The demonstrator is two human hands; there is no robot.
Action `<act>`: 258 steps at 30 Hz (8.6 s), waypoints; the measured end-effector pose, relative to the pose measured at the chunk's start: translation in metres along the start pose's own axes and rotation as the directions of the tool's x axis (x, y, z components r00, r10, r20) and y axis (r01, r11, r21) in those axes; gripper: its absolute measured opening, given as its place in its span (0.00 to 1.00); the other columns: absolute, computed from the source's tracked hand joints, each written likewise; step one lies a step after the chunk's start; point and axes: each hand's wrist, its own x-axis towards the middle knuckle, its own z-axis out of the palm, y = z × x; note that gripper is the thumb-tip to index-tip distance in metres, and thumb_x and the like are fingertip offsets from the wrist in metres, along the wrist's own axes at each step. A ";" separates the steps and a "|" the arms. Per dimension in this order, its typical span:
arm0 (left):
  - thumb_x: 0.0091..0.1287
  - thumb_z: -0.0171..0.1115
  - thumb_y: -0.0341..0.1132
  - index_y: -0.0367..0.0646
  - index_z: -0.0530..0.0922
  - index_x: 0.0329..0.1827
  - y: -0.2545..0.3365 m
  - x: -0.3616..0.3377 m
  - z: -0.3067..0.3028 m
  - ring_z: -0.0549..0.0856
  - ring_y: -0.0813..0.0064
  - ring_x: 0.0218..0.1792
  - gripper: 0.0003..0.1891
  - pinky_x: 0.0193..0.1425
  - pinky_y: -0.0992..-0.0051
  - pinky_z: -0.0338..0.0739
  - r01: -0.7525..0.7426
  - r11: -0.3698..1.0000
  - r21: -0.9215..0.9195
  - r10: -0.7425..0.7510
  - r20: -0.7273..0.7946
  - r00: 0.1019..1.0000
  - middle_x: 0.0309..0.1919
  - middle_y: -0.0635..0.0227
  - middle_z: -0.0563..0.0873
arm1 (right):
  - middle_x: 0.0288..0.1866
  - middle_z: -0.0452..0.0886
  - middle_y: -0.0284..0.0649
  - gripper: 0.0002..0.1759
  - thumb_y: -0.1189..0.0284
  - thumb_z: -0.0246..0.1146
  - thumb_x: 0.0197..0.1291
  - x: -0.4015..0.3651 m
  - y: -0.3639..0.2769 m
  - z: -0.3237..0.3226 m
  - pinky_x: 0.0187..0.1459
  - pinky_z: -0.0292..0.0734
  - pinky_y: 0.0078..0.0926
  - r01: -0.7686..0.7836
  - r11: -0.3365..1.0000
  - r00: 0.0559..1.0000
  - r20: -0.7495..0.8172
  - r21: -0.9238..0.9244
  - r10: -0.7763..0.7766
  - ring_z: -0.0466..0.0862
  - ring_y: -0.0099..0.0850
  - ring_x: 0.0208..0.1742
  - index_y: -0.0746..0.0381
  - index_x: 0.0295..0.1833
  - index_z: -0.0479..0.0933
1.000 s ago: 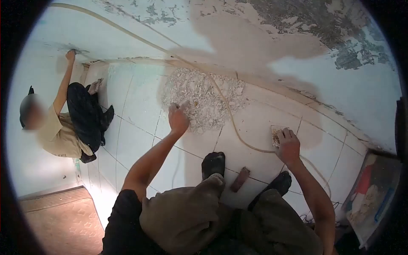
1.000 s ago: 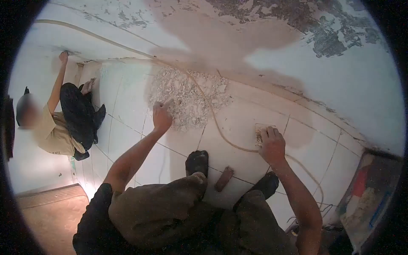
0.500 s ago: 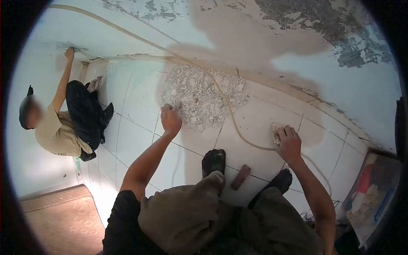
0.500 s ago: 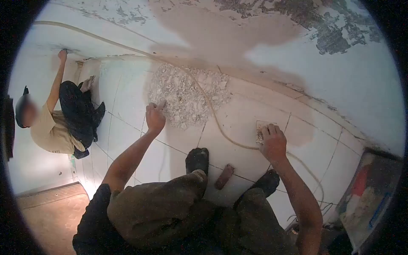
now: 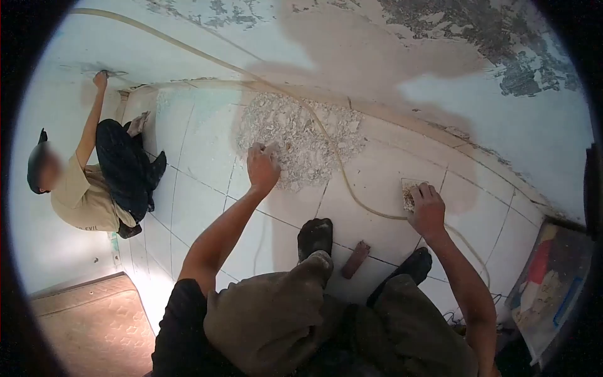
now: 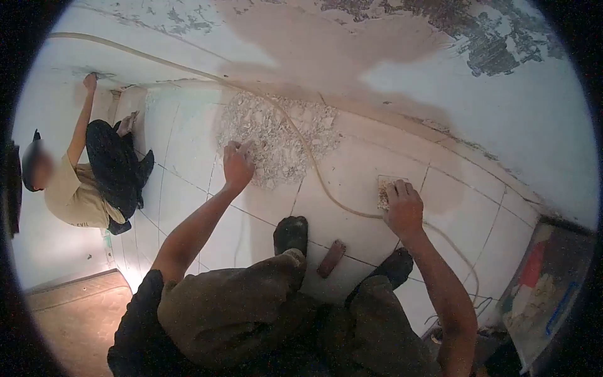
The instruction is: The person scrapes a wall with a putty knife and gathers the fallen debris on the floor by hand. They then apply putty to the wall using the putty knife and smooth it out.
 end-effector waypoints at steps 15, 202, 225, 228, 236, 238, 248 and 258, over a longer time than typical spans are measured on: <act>0.55 0.56 0.27 0.53 0.79 0.58 0.001 -0.002 -0.001 0.72 0.56 0.50 0.25 0.56 0.60 0.69 -0.043 0.999 -0.012 0.044 0.047 0.998 0.45 0.58 0.74 | 0.47 0.74 0.43 0.25 0.76 0.68 0.35 0.000 0.003 0.006 0.49 0.77 0.37 0.009 1.000 1.000 -0.027 -0.003 -0.009 0.76 0.41 0.50 0.63 0.47 0.75; 0.64 0.54 0.23 0.41 0.76 0.58 0.180 -0.108 -0.048 0.77 0.65 0.38 0.18 0.43 0.68 0.74 -0.220 0.747 -0.628 0.583 0.460 0.669 0.45 0.58 0.78 | 0.41 0.77 0.42 0.09 0.70 0.60 0.48 0.009 0.001 0.041 0.45 0.79 0.40 -0.023 0.999 0.942 -0.333 0.024 0.029 0.80 0.40 0.44 0.61 0.36 0.79; 0.63 0.58 0.34 0.47 0.74 0.59 0.169 -0.101 -0.041 0.78 0.57 0.45 0.20 0.52 0.61 0.71 -0.323 0.809 -0.491 0.534 0.386 0.752 0.47 0.58 0.78 | 0.47 0.76 0.41 0.14 0.71 0.61 0.51 0.016 0.021 0.007 0.45 0.78 0.38 0.126 0.989 0.990 -0.048 -0.071 -0.130 0.78 0.40 0.51 0.57 0.46 0.78; 0.63 0.58 0.33 0.46 0.74 0.58 0.160 -0.101 -0.046 0.78 0.58 0.44 0.19 0.52 0.62 0.71 -0.299 0.804 -0.514 0.523 0.373 0.767 0.45 0.58 0.77 | 0.43 0.76 0.41 0.14 0.73 0.59 0.51 0.037 0.035 -0.059 0.42 0.78 0.41 0.324 0.943 0.820 0.521 -0.079 -0.238 0.79 0.40 0.45 0.55 0.46 0.78; 0.64 0.57 0.35 0.45 0.73 0.60 0.127 -0.101 -0.039 0.78 0.54 0.46 0.19 0.53 0.61 0.71 -0.253 0.774 -0.581 0.521 0.355 0.776 0.47 0.57 0.76 | 0.43 0.77 0.43 0.11 0.71 0.57 0.57 0.040 0.013 -0.083 0.43 0.77 0.43 0.366 0.912 0.749 0.640 -0.186 -0.170 0.81 0.41 0.45 0.57 0.46 0.77; 0.65 0.56 0.35 0.45 0.72 0.60 0.117 -0.099 -0.038 0.78 0.56 0.46 0.20 0.53 0.61 0.71 -0.297 0.770 -0.565 0.575 0.413 0.706 0.48 0.57 0.76 | 0.42 0.77 0.43 0.11 0.71 0.58 0.57 0.022 0.045 -0.017 0.41 0.78 0.43 0.190 0.958 0.826 0.562 -0.214 -0.038 0.81 0.42 0.42 0.56 0.46 0.77; 0.61 0.54 0.37 0.40 0.80 0.47 0.089 -0.035 -0.079 0.82 0.54 0.46 0.15 0.49 0.57 0.77 -0.470 0.679 -0.564 0.647 0.762 0.022 0.41 0.51 0.83 | 0.39 0.79 0.41 0.15 0.72 0.62 0.47 -0.002 0.056 -0.062 0.38 0.77 0.44 0.529 0.818 0.623 0.757 -0.225 -0.195 0.82 0.43 0.41 0.55 0.45 0.80; 0.64 0.55 0.45 0.47 0.76 0.55 0.120 -0.039 -0.054 0.79 0.54 0.52 0.19 0.56 0.58 0.73 -0.427 0.638 -0.641 0.768 0.574 0.285 0.49 0.56 0.80 | 0.36 0.77 0.41 0.19 0.74 0.63 0.45 -0.031 0.021 -0.017 0.33 0.79 0.39 0.150 0.981 0.970 0.211 -0.120 -0.122 0.81 0.42 0.35 0.56 0.47 0.79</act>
